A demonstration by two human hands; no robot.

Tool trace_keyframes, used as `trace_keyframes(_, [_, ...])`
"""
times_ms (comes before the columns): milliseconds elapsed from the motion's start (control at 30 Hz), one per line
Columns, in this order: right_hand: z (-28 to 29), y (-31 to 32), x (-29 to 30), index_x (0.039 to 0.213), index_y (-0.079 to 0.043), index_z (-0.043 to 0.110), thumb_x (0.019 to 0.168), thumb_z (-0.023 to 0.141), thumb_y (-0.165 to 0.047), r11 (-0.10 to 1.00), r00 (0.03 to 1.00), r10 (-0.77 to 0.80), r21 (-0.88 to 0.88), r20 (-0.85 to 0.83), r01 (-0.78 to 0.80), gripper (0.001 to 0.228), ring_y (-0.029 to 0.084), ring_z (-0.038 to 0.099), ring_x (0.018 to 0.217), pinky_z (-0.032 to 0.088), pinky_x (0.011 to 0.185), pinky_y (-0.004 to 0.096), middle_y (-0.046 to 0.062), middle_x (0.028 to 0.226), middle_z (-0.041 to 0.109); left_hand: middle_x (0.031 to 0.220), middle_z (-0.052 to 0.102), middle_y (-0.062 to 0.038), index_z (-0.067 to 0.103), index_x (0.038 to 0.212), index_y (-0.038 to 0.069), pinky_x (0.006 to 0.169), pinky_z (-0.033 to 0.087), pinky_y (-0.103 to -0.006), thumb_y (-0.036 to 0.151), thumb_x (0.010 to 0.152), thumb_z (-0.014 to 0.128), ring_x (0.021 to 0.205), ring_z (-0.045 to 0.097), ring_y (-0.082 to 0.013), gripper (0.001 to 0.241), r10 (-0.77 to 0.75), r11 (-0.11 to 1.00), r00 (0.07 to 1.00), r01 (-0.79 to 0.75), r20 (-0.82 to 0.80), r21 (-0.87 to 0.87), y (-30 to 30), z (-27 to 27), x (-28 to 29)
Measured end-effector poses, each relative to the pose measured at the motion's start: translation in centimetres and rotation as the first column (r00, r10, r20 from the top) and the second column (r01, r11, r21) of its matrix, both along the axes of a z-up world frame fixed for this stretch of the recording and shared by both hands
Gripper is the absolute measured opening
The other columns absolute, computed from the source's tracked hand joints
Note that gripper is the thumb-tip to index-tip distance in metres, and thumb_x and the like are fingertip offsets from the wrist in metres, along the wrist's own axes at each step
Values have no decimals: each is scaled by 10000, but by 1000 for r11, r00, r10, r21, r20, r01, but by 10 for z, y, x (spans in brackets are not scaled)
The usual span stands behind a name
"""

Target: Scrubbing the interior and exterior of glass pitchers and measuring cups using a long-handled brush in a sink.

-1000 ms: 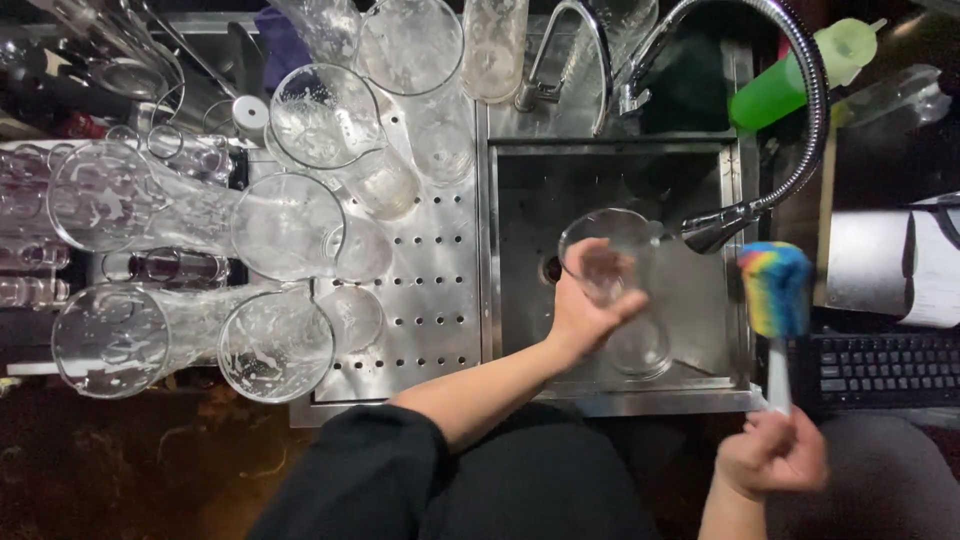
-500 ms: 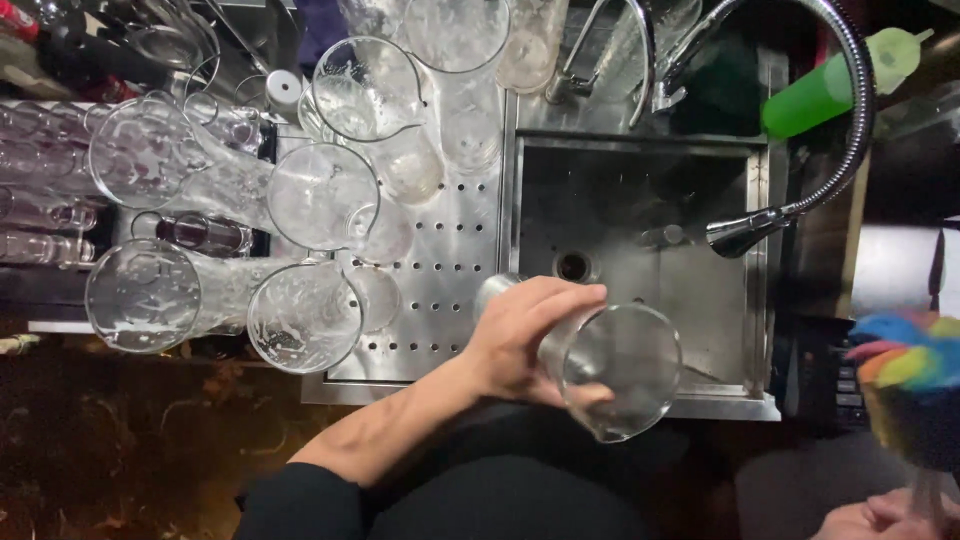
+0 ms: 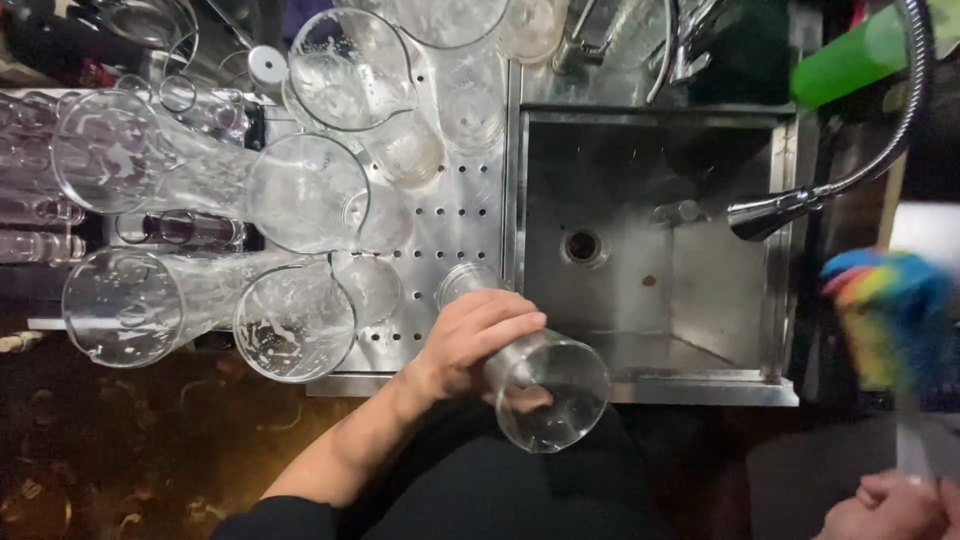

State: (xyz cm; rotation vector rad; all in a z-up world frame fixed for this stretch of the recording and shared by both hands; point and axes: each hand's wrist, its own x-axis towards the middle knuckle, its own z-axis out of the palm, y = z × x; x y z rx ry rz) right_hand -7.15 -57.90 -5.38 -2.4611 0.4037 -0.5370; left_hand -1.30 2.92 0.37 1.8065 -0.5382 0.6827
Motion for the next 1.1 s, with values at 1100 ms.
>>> trace_keyframes(1100, [-174, 456, 286, 1056, -148, 784, 967, 597, -316, 782, 807, 260, 605, -531, 147, 266, 117, 672, 947, 503, 817, 258, -16, 1066, 767, 1087, 681, -124, 446, 1362, 101, 902, 627, -409, 548, 829, 821, 959, 717, -257, 790, 181, 978, 969, -195, -170, -74, 25, -21, 23])
